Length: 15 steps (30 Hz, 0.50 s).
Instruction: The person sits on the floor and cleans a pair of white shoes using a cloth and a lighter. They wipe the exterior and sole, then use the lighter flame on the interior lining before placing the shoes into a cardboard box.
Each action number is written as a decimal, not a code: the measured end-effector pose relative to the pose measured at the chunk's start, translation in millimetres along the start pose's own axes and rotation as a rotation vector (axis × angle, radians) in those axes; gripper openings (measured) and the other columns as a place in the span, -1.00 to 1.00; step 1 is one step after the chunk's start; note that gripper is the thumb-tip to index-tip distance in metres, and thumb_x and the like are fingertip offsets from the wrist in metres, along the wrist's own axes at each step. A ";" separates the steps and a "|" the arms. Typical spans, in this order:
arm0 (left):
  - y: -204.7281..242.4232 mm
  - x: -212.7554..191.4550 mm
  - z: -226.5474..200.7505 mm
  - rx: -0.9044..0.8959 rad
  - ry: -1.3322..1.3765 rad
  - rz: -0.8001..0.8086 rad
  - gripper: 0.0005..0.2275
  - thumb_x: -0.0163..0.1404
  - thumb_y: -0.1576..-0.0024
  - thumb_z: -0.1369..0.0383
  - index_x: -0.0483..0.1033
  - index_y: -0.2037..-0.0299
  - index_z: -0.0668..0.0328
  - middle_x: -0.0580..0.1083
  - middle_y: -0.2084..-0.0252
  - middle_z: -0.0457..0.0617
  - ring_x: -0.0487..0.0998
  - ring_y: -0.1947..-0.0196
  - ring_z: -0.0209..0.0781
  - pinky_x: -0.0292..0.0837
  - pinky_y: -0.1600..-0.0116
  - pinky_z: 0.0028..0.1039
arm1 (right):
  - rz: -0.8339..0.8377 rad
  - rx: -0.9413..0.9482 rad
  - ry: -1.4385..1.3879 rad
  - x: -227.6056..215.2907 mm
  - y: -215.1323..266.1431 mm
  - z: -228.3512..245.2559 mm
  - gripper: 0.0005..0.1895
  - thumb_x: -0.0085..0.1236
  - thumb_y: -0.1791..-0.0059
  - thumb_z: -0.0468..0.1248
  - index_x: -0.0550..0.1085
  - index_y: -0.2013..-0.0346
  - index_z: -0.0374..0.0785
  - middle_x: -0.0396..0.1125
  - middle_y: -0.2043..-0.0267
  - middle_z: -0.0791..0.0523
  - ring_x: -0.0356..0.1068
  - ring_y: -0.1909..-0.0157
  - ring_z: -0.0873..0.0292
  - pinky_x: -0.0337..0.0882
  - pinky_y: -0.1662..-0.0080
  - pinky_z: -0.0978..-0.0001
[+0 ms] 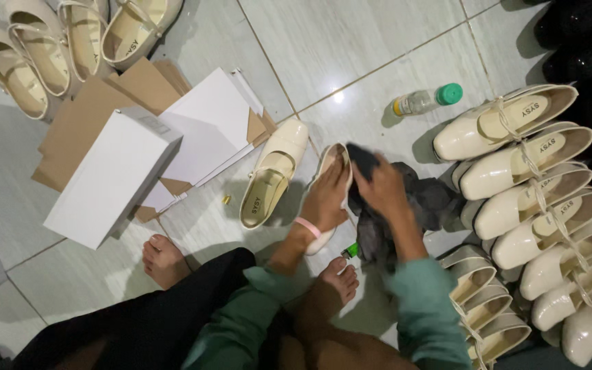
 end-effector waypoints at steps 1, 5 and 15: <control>4.1 5.8 -8.0 -0.005 -0.136 -0.065 -0.21 0.17 0.11 0.36 0.10 -0.37 0.43 0.10 -0.49 0.36 0.09 -0.51 0.20 0.02 -0.52 -0.24 | 0.022 -0.012 0.022 -0.3 17.9 5.3 -0.58 0.24 -0.03 -0.08 0.57 0.29 -0.49 0.41 0.10 -0.33 0.49 0.28 -0.26 0.53 0.22 0.08; 14.1 23.3 -21.2 -0.020 -0.379 -0.135 -0.51 -0.09 -0.19 0.38 0.19 -0.36 0.29 0.14 -0.54 0.14 0.13 -0.55 0.04 0.00 -0.55 -0.25 | 0.049 -0.079 -0.002 -9.0 72.4 14.1 -0.69 0.25 0.15 -0.18 0.57 0.43 -0.47 0.46 0.21 -0.24 0.47 0.39 -0.25 0.47 0.33 0.06; 49.0 -0.9 -39.4 -0.240 -0.167 0.472 -0.50 0.22 -0.01 0.28 0.38 -0.12 0.33 0.41 -0.15 0.09 0.45 -0.15 0.03 0.10 -0.26 0.22 | -0.111 0.362 0.017 -12.5 65.6 -34.0 -0.47 0.29 -0.06 -0.06 0.47 0.55 -0.49 0.38 0.36 -0.23 0.41 0.33 -0.29 0.39 0.23 -0.05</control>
Point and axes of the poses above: each hand's wrist, its own y-axis away from the middle knuckle, its own x-axis out of the palm, z = x × y, the point moved 7 cm from there along -y, towards the middle knuckle
